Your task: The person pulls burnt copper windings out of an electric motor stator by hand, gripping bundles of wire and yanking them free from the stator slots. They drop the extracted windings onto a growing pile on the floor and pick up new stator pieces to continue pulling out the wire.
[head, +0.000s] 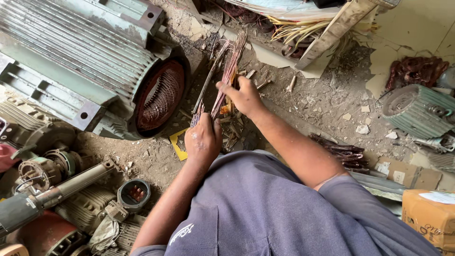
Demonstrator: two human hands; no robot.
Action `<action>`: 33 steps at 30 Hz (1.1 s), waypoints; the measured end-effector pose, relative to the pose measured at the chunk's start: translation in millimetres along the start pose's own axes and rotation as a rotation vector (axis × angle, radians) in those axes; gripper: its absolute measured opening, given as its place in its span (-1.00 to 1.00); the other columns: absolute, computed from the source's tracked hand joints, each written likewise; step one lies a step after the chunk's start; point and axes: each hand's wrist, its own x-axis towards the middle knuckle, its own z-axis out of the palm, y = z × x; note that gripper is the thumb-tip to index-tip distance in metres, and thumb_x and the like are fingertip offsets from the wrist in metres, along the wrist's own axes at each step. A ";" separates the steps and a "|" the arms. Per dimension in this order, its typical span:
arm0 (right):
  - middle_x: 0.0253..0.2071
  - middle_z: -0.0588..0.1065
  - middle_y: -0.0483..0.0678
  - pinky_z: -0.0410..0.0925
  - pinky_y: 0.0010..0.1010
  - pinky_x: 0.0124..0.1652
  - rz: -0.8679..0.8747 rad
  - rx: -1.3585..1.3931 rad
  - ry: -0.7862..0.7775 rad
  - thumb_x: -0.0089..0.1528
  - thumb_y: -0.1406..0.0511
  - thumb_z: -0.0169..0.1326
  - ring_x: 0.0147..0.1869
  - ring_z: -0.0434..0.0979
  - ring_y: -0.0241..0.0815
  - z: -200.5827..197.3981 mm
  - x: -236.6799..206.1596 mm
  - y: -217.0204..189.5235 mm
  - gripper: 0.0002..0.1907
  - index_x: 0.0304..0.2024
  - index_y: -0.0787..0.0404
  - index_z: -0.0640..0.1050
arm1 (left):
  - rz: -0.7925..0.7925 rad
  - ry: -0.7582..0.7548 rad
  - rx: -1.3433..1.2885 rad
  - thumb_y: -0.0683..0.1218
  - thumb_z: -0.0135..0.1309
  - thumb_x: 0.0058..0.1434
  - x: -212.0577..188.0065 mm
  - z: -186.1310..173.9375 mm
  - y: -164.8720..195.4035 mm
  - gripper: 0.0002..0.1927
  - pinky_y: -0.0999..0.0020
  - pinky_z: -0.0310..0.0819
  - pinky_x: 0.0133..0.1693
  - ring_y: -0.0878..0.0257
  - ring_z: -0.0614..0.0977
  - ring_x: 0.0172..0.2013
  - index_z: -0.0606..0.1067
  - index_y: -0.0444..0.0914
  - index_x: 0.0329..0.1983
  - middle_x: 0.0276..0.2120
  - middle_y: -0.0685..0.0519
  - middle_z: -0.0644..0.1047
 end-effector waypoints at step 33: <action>-0.18 0.60 0.04 0.49 -0.19 -0.04 -0.123 0.701 -0.415 0.36 0.15 0.03 -0.11 0.63 -0.13 -32.0 0.8 -45.3 -0.74 -0.16 0.22 0.56 | -0.621 -0.466 -1.712 0.25 -0.19 0.47 7.9 -0.6 -32.3 -0.55 0.43 0.03 -0.67 0.36 0.16 -0.76 0.31 -0.16 -0.36 -0.70 0.18 0.20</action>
